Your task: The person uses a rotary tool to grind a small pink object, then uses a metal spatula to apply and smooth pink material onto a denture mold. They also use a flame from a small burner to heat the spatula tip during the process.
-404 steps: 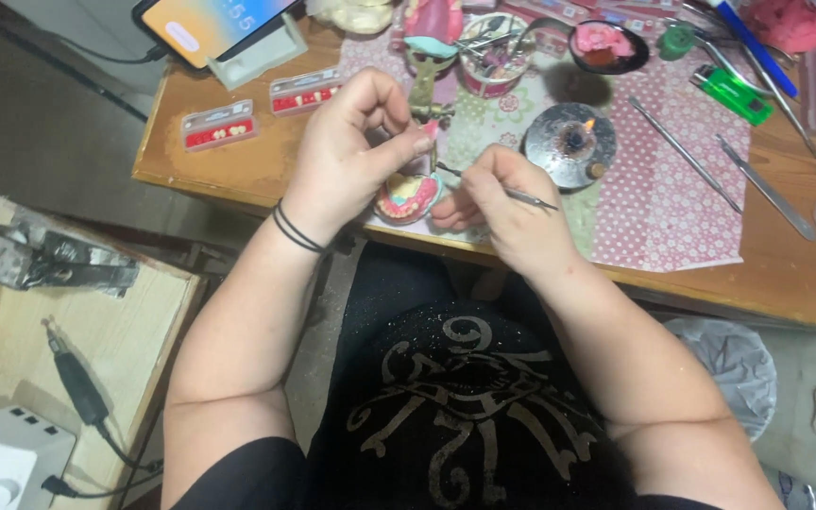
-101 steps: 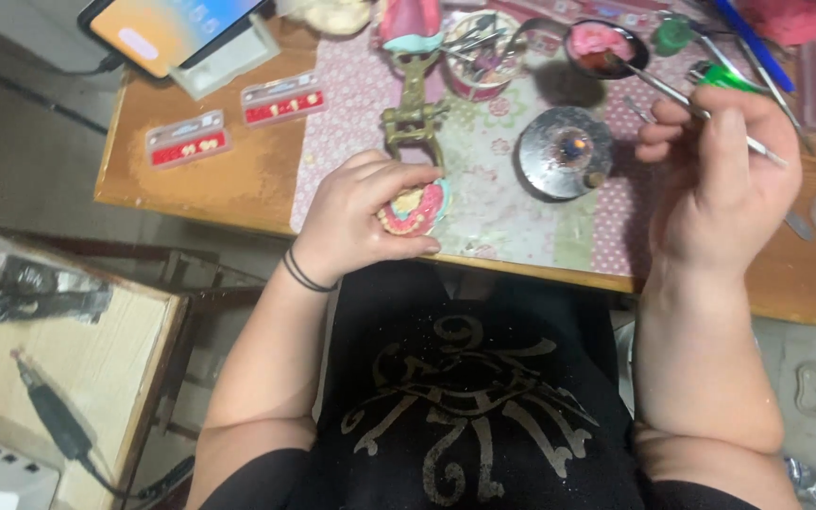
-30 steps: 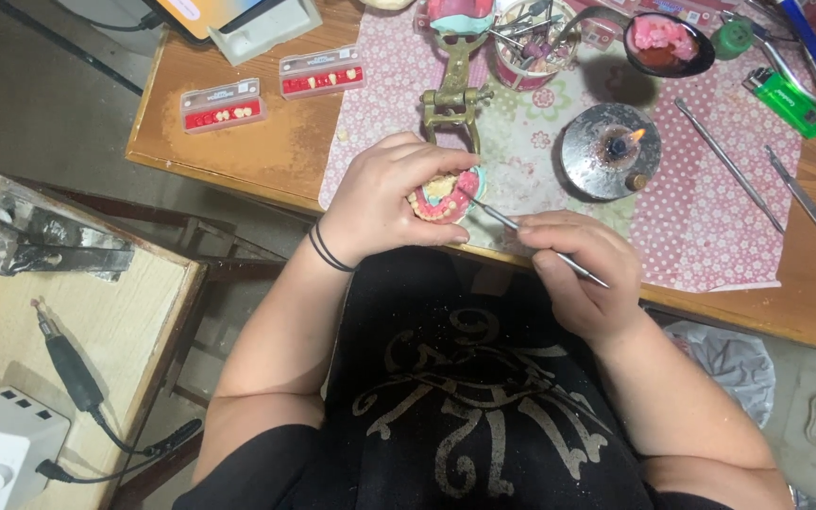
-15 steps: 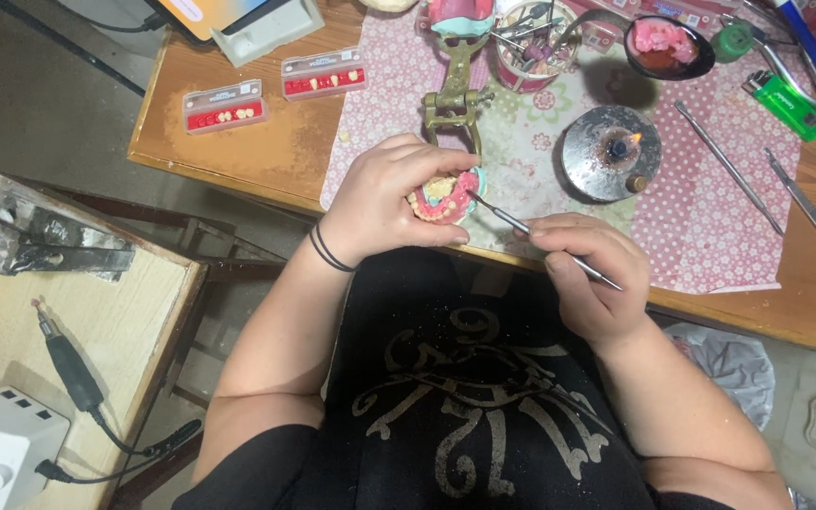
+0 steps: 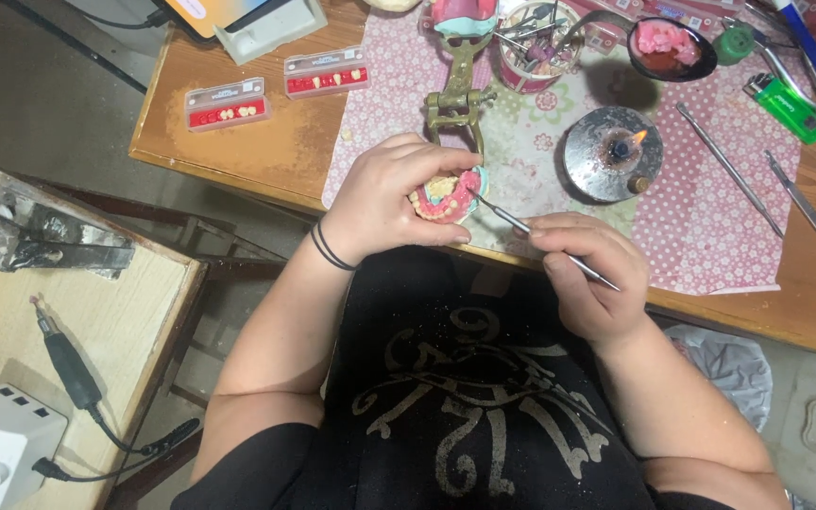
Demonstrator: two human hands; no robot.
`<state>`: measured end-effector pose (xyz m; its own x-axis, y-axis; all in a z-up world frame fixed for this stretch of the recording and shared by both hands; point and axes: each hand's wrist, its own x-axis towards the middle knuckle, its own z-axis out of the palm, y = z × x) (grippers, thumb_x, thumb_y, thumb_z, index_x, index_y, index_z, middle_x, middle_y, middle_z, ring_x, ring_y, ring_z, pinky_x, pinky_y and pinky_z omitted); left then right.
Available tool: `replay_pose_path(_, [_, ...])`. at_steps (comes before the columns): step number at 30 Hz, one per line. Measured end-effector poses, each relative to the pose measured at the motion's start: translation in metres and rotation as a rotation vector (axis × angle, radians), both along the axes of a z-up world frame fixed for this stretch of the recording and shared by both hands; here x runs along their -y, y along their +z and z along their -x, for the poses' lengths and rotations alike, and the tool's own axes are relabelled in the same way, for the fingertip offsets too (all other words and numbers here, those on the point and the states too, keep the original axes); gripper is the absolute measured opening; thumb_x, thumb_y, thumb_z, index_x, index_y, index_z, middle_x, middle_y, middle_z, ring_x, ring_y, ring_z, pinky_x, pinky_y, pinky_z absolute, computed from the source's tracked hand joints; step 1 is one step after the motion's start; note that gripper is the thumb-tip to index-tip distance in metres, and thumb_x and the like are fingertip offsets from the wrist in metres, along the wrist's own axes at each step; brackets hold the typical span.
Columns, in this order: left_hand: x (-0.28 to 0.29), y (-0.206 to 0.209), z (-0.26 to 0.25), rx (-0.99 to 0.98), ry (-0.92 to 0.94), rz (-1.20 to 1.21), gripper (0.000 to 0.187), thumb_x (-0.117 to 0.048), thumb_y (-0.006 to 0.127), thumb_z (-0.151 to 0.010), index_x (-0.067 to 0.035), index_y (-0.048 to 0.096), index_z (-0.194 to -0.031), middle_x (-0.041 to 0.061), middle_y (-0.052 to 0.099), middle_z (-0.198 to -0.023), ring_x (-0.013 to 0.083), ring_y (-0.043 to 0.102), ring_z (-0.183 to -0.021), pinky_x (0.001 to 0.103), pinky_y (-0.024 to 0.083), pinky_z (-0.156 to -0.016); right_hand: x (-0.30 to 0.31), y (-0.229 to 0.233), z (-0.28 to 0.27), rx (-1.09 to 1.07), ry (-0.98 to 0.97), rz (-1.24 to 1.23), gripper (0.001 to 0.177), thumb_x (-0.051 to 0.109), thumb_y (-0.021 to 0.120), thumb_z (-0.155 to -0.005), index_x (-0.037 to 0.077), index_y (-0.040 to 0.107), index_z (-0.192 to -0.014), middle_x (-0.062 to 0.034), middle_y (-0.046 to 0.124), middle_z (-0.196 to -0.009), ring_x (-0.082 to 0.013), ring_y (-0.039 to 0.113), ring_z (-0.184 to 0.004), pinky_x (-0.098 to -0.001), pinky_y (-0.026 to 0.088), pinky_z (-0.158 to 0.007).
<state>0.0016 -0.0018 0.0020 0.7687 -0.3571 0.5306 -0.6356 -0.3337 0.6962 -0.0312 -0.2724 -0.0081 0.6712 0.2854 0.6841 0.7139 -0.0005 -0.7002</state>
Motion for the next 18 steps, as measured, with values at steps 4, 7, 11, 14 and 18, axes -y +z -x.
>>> replay_pose_path(4, [0.000,0.002,0.000,-0.013,-0.003,0.003,0.072,-0.041,0.102,-0.068,-0.007,0.072,-0.124,0.011,0.078,-0.099,0.0320,0.073,-0.093,0.045,0.056,-0.089,0.002,0.001,0.001,-0.040,0.020,-0.014,0.020,0.008,0.064,-0.101,-0.011,0.072,-0.100,-0.0250,0.072,-0.094,-0.0412,0.075,-0.092,-0.0519,0.059,-0.082])
replay_pose_path(7, [0.000,0.001,0.000,-0.007,-0.003,0.002,0.073,-0.042,0.102,-0.068,-0.007,0.072,-0.125,0.011,0.077,-0.100,0.0319,0.073,-0.093,0.045,0.056,-0.090,0.004,-0.001,0.002,-0.065,0.018,-0.035,0.019,0.007,0.065,-0.100,-0.011,0.071,-0.097,-0.0251,0.072,-0.093,-0.0406,0.075,-0.092,-0.0502,0.060,-0.083])
replay_pose_path(11, [0.000,0.000,0.000,-0.014,0.001,0.004,0.072,-0.042,0.102,-0.068,-0.007,0.072,-0.124,0.011,0.077,-0.099,0.0312,0.073,-0.093,0.044,0.056,-0.090,0.002,0.002,0.002,-0.097,0.027,-0.058,0.018,0.005,0.064,-0.100,-0.012,0.071,-0.098,-0.0263,0.072,-0.093,-0.0397,0.075,-0.092,-0.0499,0.059,-0.083])
replay_pose_path(14, [-0.001,0.001,0.001,-0.014,0.002,-0.005,0.073,-0.045,0.101,-0.068,-0.007,0.072,-0.124,0.010,0.078,-0.099,0.0308,0.073,-0.093,0.044,0.056,-0.090,0.013,-0.009,-0.001,-0.129,0.001,-0.106,0.019,0.006,0.063,-0.101,-0.012,0.070,-0.101,-0.0269,0.071,-0.097,-0.0361,0.072,-0.096,-0.0486,0.058,-0.086])
replay_pose_path(18, [-0.003,-0.001,0.002,0.050,0.015,-0.211,0.067,-0.051,0.091,-0.079,-0.013,0.068,-0.130,0.004,0.076,-0.113,0.0239,0.069,-0.098,0.037,0.053,-0.086,0.036,0.023,-0.009,-0.311,-0.190,-0.274,0.015,-0.001,0.047,-0.110,-0.006,0.060,-0.116,-0.0222,0.067,-0.098,-0.0348,0.077,-0.096,-0.0420,0.068,-0.080])
